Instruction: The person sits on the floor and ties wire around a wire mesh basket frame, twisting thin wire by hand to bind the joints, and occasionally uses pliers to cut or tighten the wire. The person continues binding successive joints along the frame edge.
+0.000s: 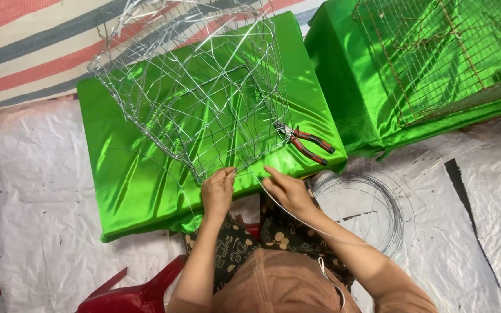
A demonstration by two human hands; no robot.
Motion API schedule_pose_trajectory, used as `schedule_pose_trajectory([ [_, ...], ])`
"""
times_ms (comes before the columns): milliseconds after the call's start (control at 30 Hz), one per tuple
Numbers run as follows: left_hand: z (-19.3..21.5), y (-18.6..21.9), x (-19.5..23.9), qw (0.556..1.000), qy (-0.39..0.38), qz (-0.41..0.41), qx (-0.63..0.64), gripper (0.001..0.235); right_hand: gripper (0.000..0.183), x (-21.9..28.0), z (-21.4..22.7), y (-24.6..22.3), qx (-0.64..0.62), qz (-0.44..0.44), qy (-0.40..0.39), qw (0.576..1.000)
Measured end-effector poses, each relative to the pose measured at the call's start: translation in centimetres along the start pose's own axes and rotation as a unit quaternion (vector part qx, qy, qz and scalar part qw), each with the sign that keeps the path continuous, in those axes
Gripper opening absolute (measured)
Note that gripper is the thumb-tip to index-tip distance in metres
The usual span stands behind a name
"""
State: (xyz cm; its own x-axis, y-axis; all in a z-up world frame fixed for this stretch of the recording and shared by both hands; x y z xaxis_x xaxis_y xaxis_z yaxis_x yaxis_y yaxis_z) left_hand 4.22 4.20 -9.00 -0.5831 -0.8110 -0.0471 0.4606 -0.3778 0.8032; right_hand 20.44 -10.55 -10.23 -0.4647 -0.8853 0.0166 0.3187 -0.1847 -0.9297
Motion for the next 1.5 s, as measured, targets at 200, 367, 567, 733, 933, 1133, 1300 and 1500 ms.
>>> schedule_pose_trajectory([
  [200, -0.4, -1.0, 0.4, 1.000, 0.003, 0.005, 0.004, 0.016, 0.028, -5.7, -4.5, -2.4, 0.078, 0.119, 0.016, 0.990],
  [367, -0.4, -2.3, 0.4, 0.999, 0.007, -0.039, -0.017, 0.017, 0.023, -6.1, -5.0, -4.2, 0.075, 0.132, -0.002, 0.988],
  [567, -0.7, -2.9, 0.5, 0.995, 0.034, -0.096, -0.011, 0.019, 0.019, -7.1, -5.6, -2.8, 0.096, 0.073, -0.037, 0.992],
  [733, -0.9, -3.4, 0.5, 0.991, 0.051, -0.126, -0.009, 0.018, 0.024, -7.3, -6.3, -2.4, 0.161, 0.060, -0.062, 0.983],
  [933, 0.7, -0.4, 0.5, 0.998, -0.015, -0.057, 0.018, 0.022, 0.022, -7.2, -5.1, -6.2, 0.204, 0.121, -0.019, 0.971],
  [1133, -0.7, -2.1, 2.1, 0.990, -0.054, -0.021, -0.129, 0.037, 0.024, -7.4, -4.0, -7.4, 0.202, 0.091, -0.025, 0.975],
  [1300, 1.2, 2.9, 0.4, 0.984, -0.052, -0.044, -0.163, 0.033, 0.026, -7.4, -6.7, -4.6, 0.199, 0.085, -0.049, 0.975],
  [1500, 1.4, 3.6, -0.2, 0.997, 0.017, 0.026, -0.071, 0.020, 0.034, -8.4, -8.2, -4.0, 0.213, 0.080, -0.056, 0.972],
])
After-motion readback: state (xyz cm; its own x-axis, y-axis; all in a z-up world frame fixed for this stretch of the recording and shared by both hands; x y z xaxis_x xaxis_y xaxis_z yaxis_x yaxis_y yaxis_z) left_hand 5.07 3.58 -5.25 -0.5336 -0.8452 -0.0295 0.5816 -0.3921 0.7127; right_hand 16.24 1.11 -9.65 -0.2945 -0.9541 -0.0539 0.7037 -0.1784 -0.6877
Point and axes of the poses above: each hand's wrist, its own x-axis away from the middle knuckle, its own z-axis out of the back of the hand, y = z × x, the point moved 7 cm from there along -x, towards the middle knuckle, and after that the axes turned 11 degrees about -z, right-handed, at the moved point
